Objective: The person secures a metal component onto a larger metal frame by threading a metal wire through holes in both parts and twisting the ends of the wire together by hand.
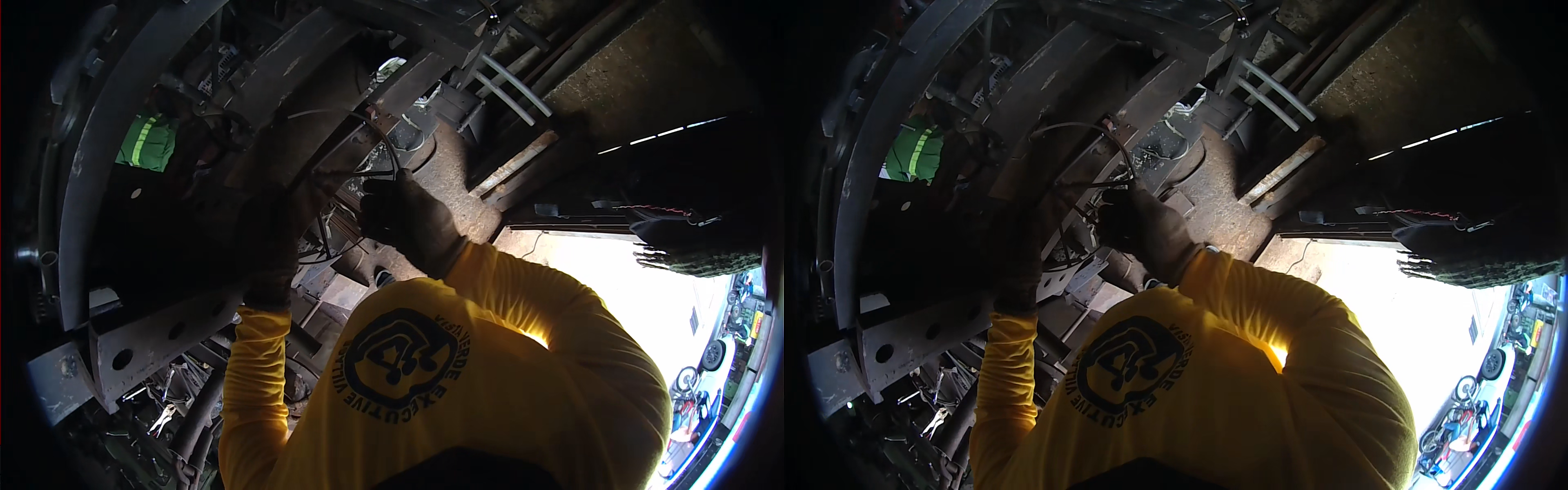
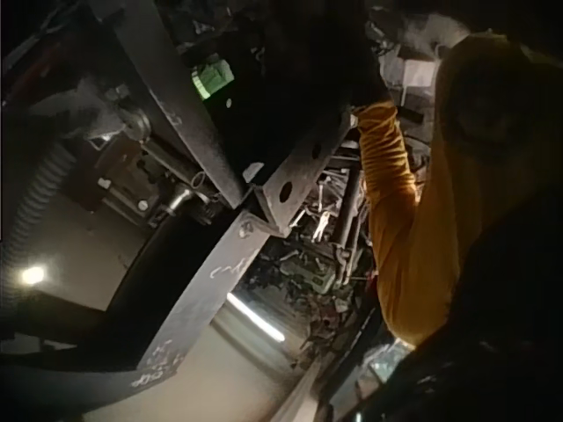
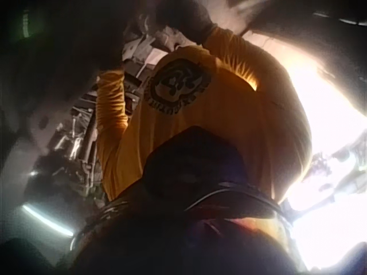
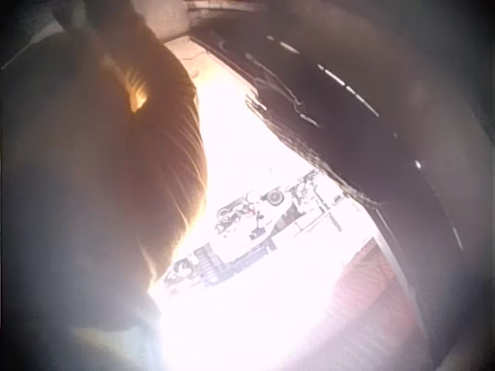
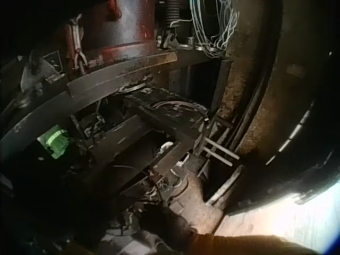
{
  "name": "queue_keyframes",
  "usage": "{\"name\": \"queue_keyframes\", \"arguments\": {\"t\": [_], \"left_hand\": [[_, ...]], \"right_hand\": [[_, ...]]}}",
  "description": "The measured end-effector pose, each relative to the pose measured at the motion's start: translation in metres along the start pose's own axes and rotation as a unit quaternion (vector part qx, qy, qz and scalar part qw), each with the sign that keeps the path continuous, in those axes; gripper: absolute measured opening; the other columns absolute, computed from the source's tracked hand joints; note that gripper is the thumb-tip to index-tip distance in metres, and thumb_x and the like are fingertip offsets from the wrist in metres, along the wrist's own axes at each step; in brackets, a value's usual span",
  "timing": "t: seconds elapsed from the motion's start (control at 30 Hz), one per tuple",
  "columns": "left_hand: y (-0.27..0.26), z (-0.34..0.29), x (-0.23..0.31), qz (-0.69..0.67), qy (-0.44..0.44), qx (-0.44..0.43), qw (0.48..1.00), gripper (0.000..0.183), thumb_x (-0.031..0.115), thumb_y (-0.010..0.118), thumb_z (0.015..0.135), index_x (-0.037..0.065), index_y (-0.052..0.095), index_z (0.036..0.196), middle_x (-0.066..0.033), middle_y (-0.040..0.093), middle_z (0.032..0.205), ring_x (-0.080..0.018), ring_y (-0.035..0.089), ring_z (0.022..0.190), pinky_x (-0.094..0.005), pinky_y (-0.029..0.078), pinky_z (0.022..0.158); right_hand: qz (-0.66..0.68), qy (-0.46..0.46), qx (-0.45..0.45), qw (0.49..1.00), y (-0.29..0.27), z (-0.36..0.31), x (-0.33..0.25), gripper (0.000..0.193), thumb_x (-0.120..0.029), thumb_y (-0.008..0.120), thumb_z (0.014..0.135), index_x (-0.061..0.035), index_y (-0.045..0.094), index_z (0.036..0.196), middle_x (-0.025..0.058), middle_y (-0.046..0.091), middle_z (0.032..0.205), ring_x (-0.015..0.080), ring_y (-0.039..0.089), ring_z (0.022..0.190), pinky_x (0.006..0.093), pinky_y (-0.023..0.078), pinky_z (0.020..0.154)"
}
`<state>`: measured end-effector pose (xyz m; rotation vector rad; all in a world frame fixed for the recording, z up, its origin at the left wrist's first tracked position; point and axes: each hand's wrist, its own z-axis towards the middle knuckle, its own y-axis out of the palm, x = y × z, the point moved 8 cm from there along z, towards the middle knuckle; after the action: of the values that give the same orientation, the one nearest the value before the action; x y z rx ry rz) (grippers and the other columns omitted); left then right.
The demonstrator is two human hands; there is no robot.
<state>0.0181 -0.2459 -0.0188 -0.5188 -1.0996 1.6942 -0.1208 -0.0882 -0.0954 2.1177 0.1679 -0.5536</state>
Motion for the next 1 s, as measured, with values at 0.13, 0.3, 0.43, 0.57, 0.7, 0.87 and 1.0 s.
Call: {"name": "queue_keyframes", "arguments": {"t": [0.13,0.3,0.43,0.57,0.7,0.87,1.0], "left_hand": [[0.005,0.004,-0.002,-0.105,-0.06,-0.038,0.992,0.029,0.021,0.06,0.1,0.003,0.065,0.122,-0.0146,0.067,0.117,-0.0297,0.063,0.11,-0.0409,0.048,0.099],[0.005,0.0,-0.017,-0.132,-0.121,-0.041,0.983,0.028,0.022,0.06,0.1,0.004,0.067,0.121,-0.0135,0.069,0.114,-0.0294,0.064,0.108,-0.0397,0.049,0.098],[0.008,-0.004,-0.021,-0.024,-0.054,-0.012,0.998,0.027,0.022,0.06,0.1,0.005,0.068,0.119,-0.0125,0.069,0.113,-0.0297,0.064,0.105,-0.0389,0.049,0.097],[-0.001,0.002,-0.013,-0.058,-0.093,-0.001,0.994,0.025,0.023,0.062,0.099,0.004,0.069,0.114,-0.0137,0.069,0.109,-0.0307,0.065,0.1,-0.0402,0.05,0.093],[-0.004,0.006,-0.01,-0.078,-0.082,0.028,0.993,0.025,0.025,0.063,0.098,0.003,0.069,0.108,-0.0161,0.069,0.099,-0.032,0.066,0.093,-0.0411,0.052,0.087],[-0.013,0.014,0.005,-0.025,-0.078,-0.004,0.997,0.024,0.023,0.062,0.098,0.005,0.069,0.112,-0.0153,0.069,0.104,-0.032,0.064,0.099,-0.0422,0.05,0.091],[-0.005,0.006,0.001,-0.026,-0.061,-0.036,0.997,0.026,0.018,0.061,0.099,0.005,0.069,0.12,-0.0149,0.067,0.117,-0.0317,0.059,0.114,-0.0428,0.045,0.103]], "right_hand": [[0.041,-0.068,0.08,0.994,-0.001,0.015,0.02,0.05,-0.046,0.047,0.104,-0.0011,0.063,0.12,0.0094,0.069,0.094,0.0211,0.067,0.077,0.035,0.057,0.076],[-0.198,-0.027,0.037,0.979,-0.005,0.009,-0.005,0.042,-0.038,0.046,0.105,-0.0058,0.061,0.126,0.0058,0.068,0.088,0.0167,0.064,0.072,0.031,0.054,0.07],[-0.602,-0.338,-0.033,0.722,0.006,0.005,-0.036,0.036,-0.024,0.045,0.104,-0.0092,0.058,0.134,0.0057,0.067,0.087,0.0114,0.057,0.061,0.0278,0.05,0.059],[-0.638,-0.247,-0.077,0.725,0.012,0.014,-0.054,0.039,-0.017,0.042,0.103,-0.0101,0.056,0.139,0.006,0.067,0.087,0.0116,0.054,0.059,0.0261,0.048,0.055],[-0.613,-0.137,-0.03,0.778,0.014,0.014,-0.058,0.033,-0.008,0.048,0.097,-0.0044,0.059,0.128,0.0125,0.069,0.093,0.0219,0.065,0.077,0.033,0.053,0.07],[-0.245,-0.032,0.05,0.968,-0.009,0.018,-0.031,0.054,-0.048,0.041,0.106,-0.0052,0.058,0.135,0.0087,0.066,0.089,0.0138,0.059,0.068,0.0289,0.052,0.065],[-0.076,0.011,0.065,0.995,0.002,0.014,-0.018,0.065,-0.06,0.047,0.101,-0.0015,0.062,0.126,0.0086,0.064,0.085,0.0169,0.062,0.071,0.0333,0.055,0.07]]}}
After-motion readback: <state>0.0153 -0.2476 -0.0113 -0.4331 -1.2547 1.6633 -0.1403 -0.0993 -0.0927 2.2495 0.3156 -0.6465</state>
